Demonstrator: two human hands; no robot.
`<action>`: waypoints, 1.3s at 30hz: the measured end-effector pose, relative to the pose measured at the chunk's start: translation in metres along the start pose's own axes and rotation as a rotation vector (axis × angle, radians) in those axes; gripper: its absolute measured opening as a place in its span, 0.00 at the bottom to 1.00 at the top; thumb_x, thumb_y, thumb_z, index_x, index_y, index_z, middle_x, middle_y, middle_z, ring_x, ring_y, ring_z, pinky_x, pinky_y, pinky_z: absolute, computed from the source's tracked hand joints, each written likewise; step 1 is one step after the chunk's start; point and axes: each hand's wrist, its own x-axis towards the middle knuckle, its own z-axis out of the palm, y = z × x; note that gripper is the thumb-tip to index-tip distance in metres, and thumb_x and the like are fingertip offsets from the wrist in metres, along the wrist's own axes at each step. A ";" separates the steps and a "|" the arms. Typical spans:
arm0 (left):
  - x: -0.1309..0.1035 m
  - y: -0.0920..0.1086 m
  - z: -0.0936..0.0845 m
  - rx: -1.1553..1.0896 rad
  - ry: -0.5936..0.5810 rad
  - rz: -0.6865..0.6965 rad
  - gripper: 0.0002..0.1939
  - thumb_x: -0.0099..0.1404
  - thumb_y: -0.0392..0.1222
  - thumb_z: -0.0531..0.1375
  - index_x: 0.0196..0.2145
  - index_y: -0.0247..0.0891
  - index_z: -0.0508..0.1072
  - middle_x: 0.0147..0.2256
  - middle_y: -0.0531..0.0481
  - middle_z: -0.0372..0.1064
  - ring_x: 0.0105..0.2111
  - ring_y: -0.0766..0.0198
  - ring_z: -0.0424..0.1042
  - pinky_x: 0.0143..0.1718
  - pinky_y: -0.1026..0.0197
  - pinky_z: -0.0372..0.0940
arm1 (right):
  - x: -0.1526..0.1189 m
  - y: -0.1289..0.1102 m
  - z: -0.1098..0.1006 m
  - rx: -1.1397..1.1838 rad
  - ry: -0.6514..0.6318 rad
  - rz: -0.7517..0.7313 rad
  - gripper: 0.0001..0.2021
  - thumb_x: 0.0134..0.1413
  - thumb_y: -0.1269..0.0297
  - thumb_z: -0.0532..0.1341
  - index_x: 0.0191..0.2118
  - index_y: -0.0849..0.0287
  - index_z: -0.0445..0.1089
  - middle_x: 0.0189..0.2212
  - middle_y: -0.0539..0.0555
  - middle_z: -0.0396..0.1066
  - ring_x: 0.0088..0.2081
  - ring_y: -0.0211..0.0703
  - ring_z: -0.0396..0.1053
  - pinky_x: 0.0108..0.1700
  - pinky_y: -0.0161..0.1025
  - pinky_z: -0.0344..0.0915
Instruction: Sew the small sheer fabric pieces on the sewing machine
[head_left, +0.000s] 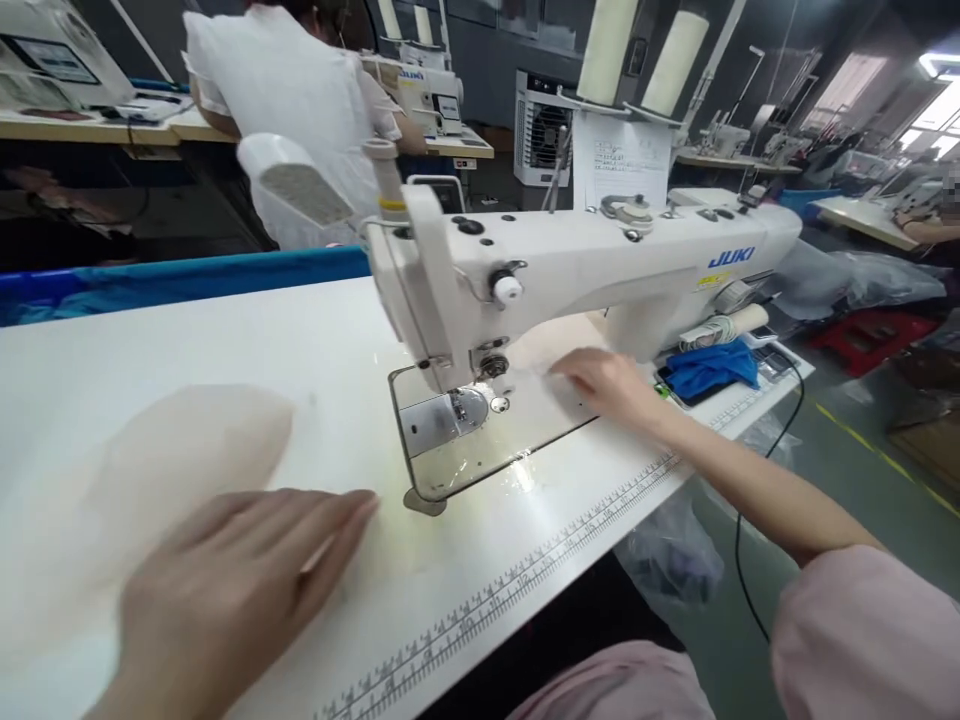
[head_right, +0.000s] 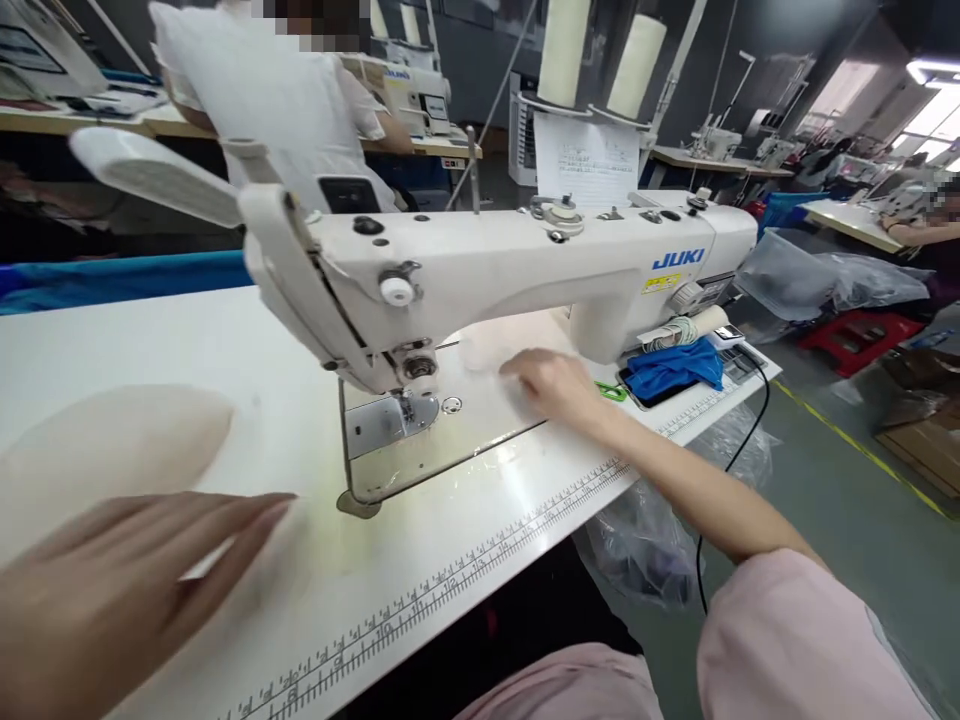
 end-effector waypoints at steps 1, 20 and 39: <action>0.010 0.016 0.007 0.052 -0.041 0.204 0.04 0.62 0.41 0.62 0.31 0.41 0.76 0.27 0.55 0.76 0.27 0.61 0.72 0.32 0.58 0.62 | 0.007 0.016 -0.002 -0.034 0.028 0.052 0.22 0.55 0.79 0.49 0.51 0.58 0.70 0.51 0.54 0.71 0.51 0.46 0.68 0.41 0.38 0.66; 0.144 0.095 0.183 0.033 -0.464 0.196 0.22 0.69 0.46 0.54 0.56 0.29 0.66 0.59 0.36 0.62 0.63 0.49 0.56 0.64 0.45 0.49 | -0.024 0.019 -0.041 0.374 -0.088 -0.083 0.09 0.58 0.69 0.57 0.42 0.58 0.73 0.39 0.53 0.76 0.40 0.39 0.72 0.40 0.34 0.62; 0.024 0.113 0.021 -0.755 -0.378 -0.534 0.20 0.63 0.40 0.59 0.52 0.45 0.60 0.42 0.46 0.70 0.38 0.62 0.75 0.33 0.63 0.73 | -0.032 -0.085 -0.003 1.213 -0.417 -0.037 0.21 0.51 0.62 0.63 0.16 0.59 0.52 0.15 0.41 0.48 0.21 0.28 0.47 0.23 0.31 0.45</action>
